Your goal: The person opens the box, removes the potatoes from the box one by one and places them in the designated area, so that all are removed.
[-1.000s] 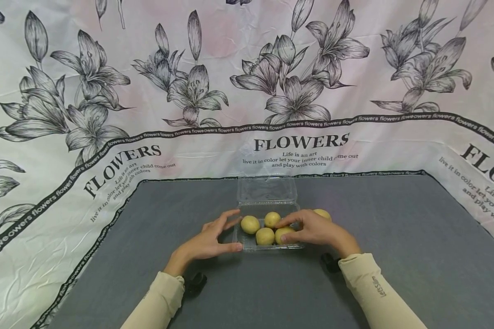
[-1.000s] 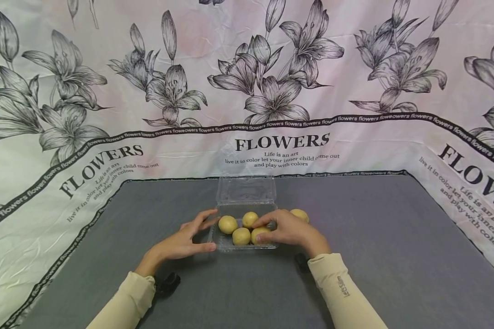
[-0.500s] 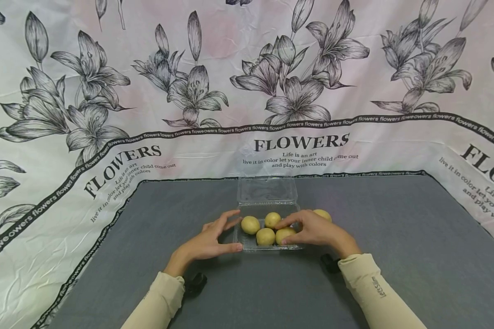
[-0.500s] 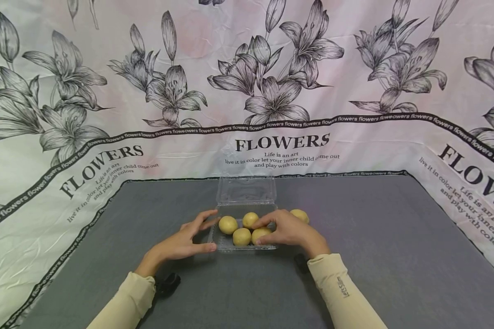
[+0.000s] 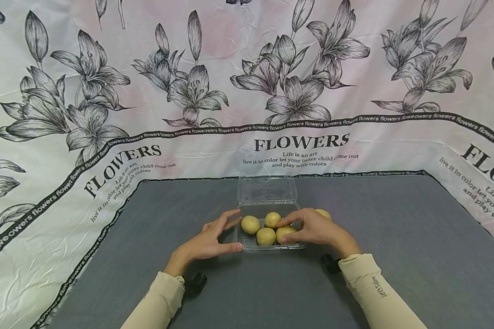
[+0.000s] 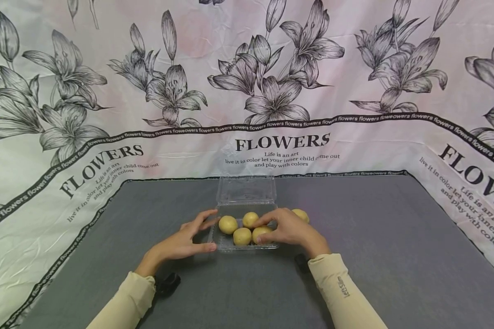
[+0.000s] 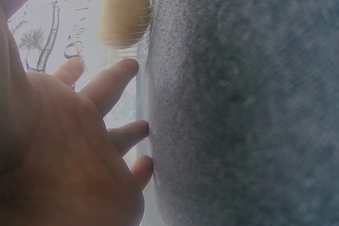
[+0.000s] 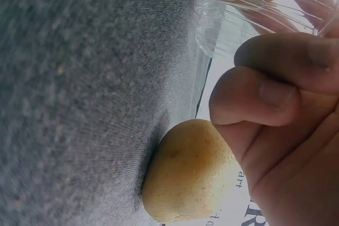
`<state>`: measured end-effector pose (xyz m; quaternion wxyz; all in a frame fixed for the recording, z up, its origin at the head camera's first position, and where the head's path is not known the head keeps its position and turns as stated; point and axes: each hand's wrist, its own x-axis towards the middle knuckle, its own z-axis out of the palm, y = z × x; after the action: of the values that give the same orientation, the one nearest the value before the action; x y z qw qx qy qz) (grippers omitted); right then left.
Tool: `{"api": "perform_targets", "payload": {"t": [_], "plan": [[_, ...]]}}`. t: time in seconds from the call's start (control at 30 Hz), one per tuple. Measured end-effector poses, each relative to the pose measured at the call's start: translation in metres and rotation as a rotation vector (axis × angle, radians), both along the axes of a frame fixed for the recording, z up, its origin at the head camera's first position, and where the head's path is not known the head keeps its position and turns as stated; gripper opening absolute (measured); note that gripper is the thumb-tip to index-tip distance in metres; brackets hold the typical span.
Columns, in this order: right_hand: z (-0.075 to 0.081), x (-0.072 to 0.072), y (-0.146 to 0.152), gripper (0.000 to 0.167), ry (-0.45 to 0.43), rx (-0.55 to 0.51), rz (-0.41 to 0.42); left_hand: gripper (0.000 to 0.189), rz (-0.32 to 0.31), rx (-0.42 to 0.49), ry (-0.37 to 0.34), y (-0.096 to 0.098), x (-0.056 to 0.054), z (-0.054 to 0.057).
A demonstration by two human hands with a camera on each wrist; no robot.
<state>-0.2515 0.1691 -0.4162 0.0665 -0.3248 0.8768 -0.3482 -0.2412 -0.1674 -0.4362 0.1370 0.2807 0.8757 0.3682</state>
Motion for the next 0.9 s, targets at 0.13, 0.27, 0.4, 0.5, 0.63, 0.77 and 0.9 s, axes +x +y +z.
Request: {"api": "perform_targets", "payload": {"t": [0.13, 0.27, 0.4, 0.5, 0.63, 0.77, 0.9], "plan": [[0.001, 0.0006, 0.0004, 0.041, 0.001, 0.012, 0.01, 0.093, 0.002, -0.001, -0.004, 0.0006, 0.0003, 0.0003], [0.0018, 0.0012, 0.0007, 0.043, -0.008, 0.02, 0.027, 0.093, 0.005, -0.004, -0.006, 0.0009, 0.0007, 0.0006], [0.0015, 0.0011, 0.0011, 0.043, -0.016, 0.013, 0.031, 0.093, 0.005, -0.004, -0.005, 0.0011, 0.0007, 0.0004], [0.001, 0.0012, 0.001, 0.042, -0.007, 0.006, 0.025, 0.092, 0.004, -0.003, -0.005, 0.001, 0.0007, 0.0002], [0.0002, 0.0016, 0.0011, 0.04, 0.007, -0.007, 0.006, 0.093, 0.004, -0.005, -0.004, 0.0008, 0.0007, 0.0002], [0.0, 0.0015, 0.0014, 0.039, 0.01, -0.014, -0.013, 0.093, 0.005, -0.005, -0.001, 0.0009, 0.0006, 0.0006], [-0.0013, 0.0004, 0.0029, 0.039, 0.014, -0.033, -0.019, 0.093, 0.009, -0.007, 0.001, 0.0012, 0.0008, 0.0007]]}}
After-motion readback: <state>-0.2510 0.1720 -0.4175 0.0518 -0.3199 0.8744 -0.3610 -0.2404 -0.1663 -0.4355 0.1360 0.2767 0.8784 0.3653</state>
